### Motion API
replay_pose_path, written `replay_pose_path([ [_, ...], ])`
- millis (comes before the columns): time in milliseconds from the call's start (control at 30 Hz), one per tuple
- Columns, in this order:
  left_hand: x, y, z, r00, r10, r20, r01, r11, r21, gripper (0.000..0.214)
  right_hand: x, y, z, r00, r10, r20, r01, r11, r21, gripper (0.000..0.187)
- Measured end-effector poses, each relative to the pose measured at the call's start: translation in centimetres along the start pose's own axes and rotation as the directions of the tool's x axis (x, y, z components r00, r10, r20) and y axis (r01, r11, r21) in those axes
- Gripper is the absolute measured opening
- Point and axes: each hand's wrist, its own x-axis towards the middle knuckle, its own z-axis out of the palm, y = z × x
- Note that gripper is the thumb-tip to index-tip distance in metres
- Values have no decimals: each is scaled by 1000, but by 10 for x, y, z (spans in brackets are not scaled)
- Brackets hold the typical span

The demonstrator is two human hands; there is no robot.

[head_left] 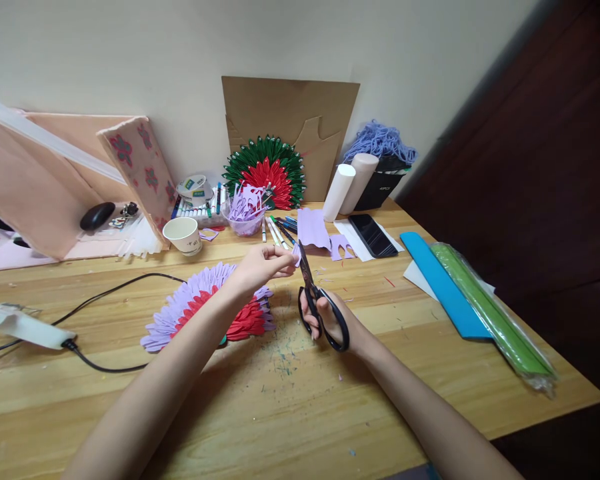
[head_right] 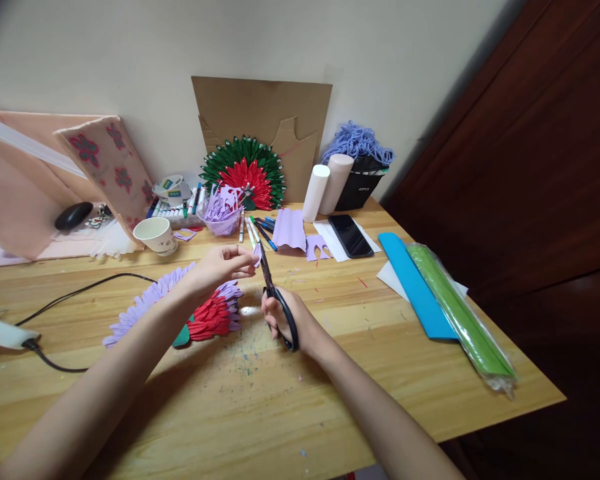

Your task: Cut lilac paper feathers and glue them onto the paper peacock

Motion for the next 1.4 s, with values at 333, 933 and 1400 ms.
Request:
replay_pose_path([
  [333, -1, 0, -1, 998, -1, 55, 7, 996, -93, 29, 1, 5, 0, 998, -40, -53, 39, 999, -11, 66],
  [933, 4, 0, -8, 993, 112, -44, -106, 986, 132, 21, -1, -17, -34, 921, -74, -383, -336, 351, -874, 29],
  [1400, -8, -4, -5, 950, 5, 314, -160, 868, 471, 29, -4, -23, -39, 673, -739, 38, 474, 391, -789, 13],
])
